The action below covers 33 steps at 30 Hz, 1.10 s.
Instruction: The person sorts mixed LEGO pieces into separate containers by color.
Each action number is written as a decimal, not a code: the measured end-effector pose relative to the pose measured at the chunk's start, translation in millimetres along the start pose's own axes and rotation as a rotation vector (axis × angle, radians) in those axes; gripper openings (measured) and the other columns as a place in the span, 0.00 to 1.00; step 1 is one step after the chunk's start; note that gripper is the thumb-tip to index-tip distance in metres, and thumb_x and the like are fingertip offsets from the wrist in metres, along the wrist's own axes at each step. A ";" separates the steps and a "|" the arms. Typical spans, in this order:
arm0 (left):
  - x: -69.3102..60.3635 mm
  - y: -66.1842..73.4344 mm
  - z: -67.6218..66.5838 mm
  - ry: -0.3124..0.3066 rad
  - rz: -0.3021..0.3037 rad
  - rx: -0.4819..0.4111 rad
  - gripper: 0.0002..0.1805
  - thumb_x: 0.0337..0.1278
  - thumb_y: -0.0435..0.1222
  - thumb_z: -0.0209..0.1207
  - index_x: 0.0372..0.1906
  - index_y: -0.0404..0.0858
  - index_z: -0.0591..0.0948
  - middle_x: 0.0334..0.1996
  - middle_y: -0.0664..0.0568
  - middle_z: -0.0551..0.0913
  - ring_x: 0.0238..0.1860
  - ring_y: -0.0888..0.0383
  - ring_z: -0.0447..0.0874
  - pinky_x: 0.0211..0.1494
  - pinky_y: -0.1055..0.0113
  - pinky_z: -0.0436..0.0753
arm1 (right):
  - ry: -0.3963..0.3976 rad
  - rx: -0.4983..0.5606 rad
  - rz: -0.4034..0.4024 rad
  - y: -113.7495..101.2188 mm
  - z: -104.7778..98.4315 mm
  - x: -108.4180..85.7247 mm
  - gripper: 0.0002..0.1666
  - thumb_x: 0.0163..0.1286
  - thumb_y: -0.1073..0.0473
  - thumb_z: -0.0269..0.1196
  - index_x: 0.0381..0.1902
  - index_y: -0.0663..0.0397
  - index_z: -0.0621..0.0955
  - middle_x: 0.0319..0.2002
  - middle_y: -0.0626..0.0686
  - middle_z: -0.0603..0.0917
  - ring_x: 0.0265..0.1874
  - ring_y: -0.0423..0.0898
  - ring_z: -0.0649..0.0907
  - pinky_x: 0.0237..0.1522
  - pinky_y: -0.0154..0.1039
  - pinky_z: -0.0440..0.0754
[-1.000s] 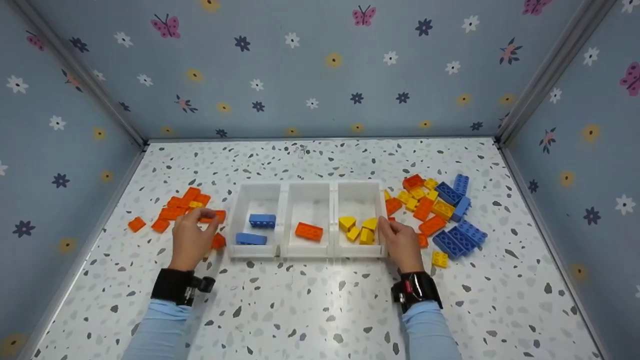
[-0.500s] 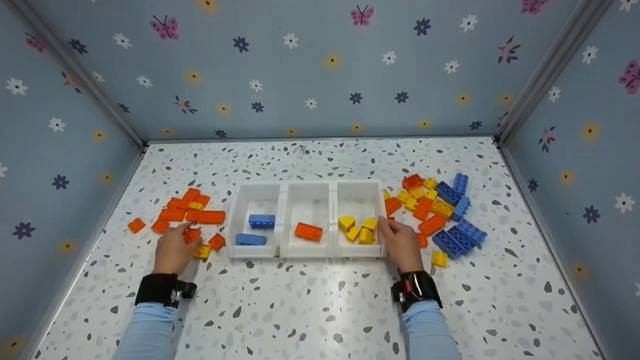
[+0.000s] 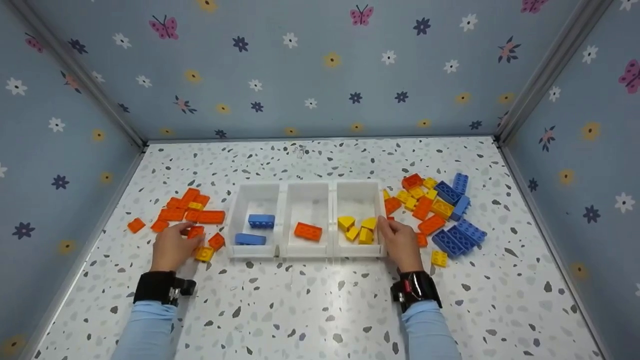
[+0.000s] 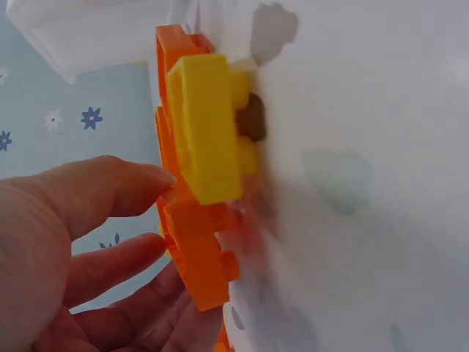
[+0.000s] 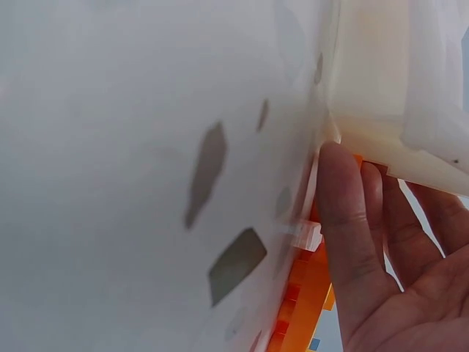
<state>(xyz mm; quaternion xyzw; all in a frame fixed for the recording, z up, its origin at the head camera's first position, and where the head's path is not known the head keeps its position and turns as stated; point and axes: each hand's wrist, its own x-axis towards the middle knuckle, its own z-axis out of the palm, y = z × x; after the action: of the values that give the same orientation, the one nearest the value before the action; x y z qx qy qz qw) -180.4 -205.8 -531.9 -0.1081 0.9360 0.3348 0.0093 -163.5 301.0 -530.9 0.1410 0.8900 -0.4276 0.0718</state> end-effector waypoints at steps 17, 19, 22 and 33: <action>-27.6 167.7 52.8 -0.055 0.634 0.007 0.24 0.58 0.35 0.67 0.60 0.34 0.80 0.50 0.43 0.82 0.50 0.51 0.80 0.52 0.64 0.81 | 0.027 0.004 -0.015 1.2 1.2 -1.1 0.45 0.70 0.24 0.44 0.63 0.54 0.79 0.47 0.59 0.81 0.44 0.55 0.78 0.42 0.45 0.73; -30.3 177.9 65.8 -0.120 0.663 0.053 0.21 0.59 0.35 0.67 0.57 0.35 0.81 0.47 0.44 0.83 0.47 0.51 0.80 0.50 0.64 0.81 | 0.021 0.004 -0.012 1.0 1.7 -1.5 0.46 0.70 0.24 0.44 0.63 0.54 0.80 0.48 0.59 0.81 0.44 0.55 0.78 0.42 0.45 0.74; -35.1 185.4 84.9 -0.184 0.693 0.119 0.15 0.59 0.34 0.67 0.51 0.36 0.84 0.41 0.47 0.83 0.42 0.52 0.79 0.46 0.64 0.80 | 0.007 0.007 -0.002 0.7 1.9 -2.7 0.47 0.70 0.23 0.44 0.65 0.54 0.78 0.50 0.59 0.81 0.46 0.54 0.77 0.44 0.44 0.74; -47.5 184.5 116.8 -0.207 0.771 0.218 0.13 0.60 0.34 0.66 0.48 0.33 0.84 0.42 0.44 0.84 0.42 0.49 0.80 0.47 0.64 0.81 | 0.031 0.011 -0.006 1.5 2.9 -4.1 0.45 0.70 0.24 0.45 0.58 0.54 0.82 0.36 0.57 0.80 0.38 0.53 0.78 0.34 0.41 0.74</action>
<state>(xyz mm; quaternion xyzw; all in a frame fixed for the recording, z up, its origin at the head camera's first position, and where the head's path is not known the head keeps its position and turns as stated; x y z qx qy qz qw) -178.9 15.8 -502.9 0.2861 0.9321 0.2219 -0.0112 -159.1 298.9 -532.8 0.1455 0.8891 -0.4303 0.0562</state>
